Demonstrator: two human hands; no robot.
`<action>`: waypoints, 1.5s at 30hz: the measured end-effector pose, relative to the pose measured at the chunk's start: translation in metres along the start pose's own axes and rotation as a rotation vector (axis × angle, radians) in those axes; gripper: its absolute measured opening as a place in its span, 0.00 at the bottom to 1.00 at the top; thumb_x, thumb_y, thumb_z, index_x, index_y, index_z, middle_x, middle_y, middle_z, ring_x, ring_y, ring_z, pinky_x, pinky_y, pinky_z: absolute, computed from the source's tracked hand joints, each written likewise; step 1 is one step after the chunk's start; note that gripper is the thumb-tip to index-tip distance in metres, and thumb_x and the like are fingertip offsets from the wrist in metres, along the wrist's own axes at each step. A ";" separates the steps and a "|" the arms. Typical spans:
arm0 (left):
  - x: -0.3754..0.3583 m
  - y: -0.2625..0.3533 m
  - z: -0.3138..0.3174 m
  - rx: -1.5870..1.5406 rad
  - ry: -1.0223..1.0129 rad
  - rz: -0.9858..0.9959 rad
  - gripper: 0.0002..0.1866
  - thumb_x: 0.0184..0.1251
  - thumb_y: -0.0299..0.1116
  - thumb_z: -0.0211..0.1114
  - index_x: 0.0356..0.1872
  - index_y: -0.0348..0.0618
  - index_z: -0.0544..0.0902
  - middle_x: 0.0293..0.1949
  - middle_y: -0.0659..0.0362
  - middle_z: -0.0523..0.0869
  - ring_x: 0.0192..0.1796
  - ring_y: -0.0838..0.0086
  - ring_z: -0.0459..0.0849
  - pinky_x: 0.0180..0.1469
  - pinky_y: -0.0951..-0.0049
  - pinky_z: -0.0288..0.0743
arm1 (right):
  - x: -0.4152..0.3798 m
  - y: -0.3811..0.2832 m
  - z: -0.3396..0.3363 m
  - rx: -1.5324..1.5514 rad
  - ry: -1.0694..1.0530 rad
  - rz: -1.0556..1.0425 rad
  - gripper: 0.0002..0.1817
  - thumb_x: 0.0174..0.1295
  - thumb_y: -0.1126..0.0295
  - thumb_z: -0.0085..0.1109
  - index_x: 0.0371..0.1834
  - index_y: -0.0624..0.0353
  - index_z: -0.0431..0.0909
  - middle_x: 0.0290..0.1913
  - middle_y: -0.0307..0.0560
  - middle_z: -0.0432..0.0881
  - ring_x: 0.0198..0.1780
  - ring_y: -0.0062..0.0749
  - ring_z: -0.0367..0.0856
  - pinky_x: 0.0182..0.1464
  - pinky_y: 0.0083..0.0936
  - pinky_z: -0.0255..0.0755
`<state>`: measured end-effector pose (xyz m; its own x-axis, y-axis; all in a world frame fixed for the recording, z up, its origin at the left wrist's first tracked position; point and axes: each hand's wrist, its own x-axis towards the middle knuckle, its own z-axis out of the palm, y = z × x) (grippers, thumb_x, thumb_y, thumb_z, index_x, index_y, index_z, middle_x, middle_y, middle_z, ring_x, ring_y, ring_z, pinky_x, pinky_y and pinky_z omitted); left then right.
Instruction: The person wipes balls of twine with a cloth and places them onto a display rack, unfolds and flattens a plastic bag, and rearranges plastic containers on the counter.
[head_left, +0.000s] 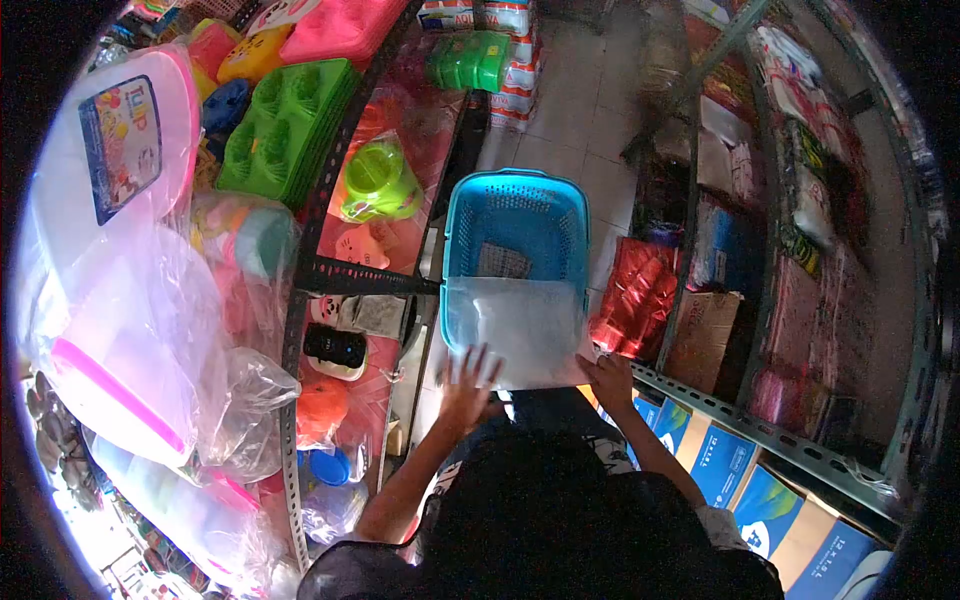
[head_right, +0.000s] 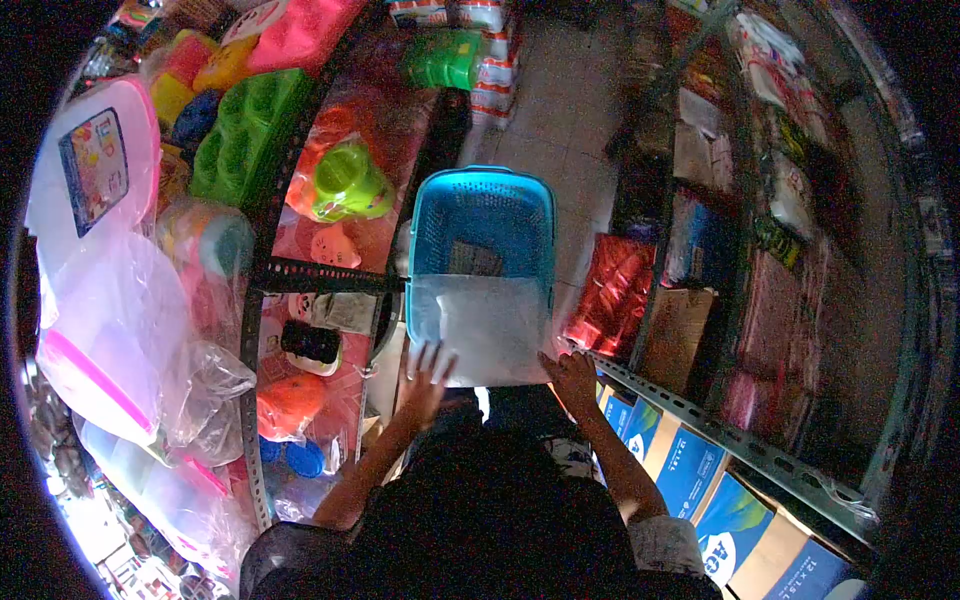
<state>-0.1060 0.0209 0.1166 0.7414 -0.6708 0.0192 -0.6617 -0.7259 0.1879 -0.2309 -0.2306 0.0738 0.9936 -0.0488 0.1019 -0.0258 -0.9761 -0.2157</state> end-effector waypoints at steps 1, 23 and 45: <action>0.007 0.010 -0.003 -0.035 -0.033 0.195 0.28 0.55 0.34 0.53 0.59 0.48 0.59 0.49 0.50 0.71 0.58 0.58 0.63 0.59 0.51 0.49 | -0.001 0.001 0.000 0.000 0.000 -0.002 0.21 0.41 0.68 0.52 0.44 0.45 0.75 0.20 0.38 0.64 0.27 0.33 0.67 0.32 0.32 0.61; 0.015 -0.041 -0.036 -0.598 -0.598 0.350 0.41 0.39 0.49 0.68 0.58 0.49 0.63 0.56 0.50 0.67 0.59 0.58 0.63 0.59 0.61 0.57 | 0.045 0.031 -0.010 0.231 -0.203 -0.528 0.25 0.52 0.68 0.46 0.57 0.47 0.61 0.60 0.42 0.61 0.61 0.35 0.58 0.59 0.36 0.55; 0.006 -0.069 0.042 -0.296 -0.190 0.708 0.20 0.46 0.27 0.55 0.46 0.47 0.72 0.58 0.52 0.64 0.61 0.61 0.61 0.60 0.60 0.57 | 0.041 0.036 -0.038 0.285 -0.432 -0.484 0.26 0.53 0.66 0.47 0.57 0.51 0.60 0.59 0.41 0.62 0.61 0.39 0.59 0.60 0.39 0.52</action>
<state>-0.0603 0.0610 0.0628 0.1058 -0.9920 0.0683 -0.8919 -0.0643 0.4477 -0.1957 -0.2757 0.1075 0.8427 0.5222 -0.1310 0.4007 -0.7709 -0.4952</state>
